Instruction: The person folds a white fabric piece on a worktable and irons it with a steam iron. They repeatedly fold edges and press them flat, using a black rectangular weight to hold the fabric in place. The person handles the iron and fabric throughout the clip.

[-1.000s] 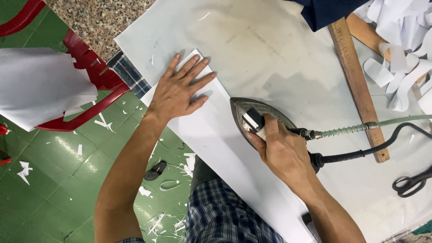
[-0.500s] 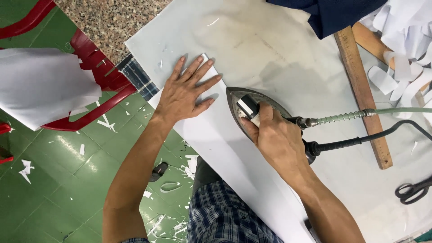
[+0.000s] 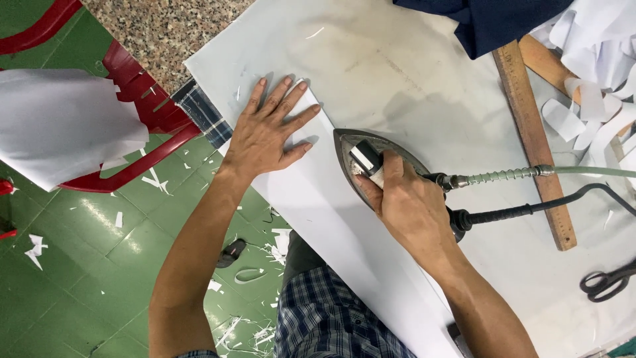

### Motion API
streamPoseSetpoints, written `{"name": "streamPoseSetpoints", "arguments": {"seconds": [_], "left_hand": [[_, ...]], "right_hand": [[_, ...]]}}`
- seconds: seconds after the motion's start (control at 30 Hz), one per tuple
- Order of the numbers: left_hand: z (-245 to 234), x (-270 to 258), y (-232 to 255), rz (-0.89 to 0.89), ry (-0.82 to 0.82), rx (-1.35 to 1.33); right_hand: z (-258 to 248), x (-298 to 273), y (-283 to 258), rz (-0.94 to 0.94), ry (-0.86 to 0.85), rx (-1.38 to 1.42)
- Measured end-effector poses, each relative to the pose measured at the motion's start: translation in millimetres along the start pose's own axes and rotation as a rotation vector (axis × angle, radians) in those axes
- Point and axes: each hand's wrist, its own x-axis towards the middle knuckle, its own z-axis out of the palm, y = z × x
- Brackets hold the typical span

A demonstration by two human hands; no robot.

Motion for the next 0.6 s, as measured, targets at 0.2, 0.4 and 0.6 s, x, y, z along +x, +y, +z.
{"name": "streamPoseSetpoints", "arguments": {"seconds": [0.2,0.4,0.6], "left_hand": [[1.1,1.6,-0.6,-0.018,0.009,-0.01],[2.1,2.6,-1.2,-0.045,0.032,-0.018],[6.7,1.3,-1.0,-0.099,0.033,-0.06]], "right_hand": [[-1.3,0.4,-2.2,-0.008,0.018,-0.035],[11.5,13.5,-3.4,-0.036,0.059,-0.174],[10.5,41.8,-12.0,-0.048,0.068,-0.199]]}}
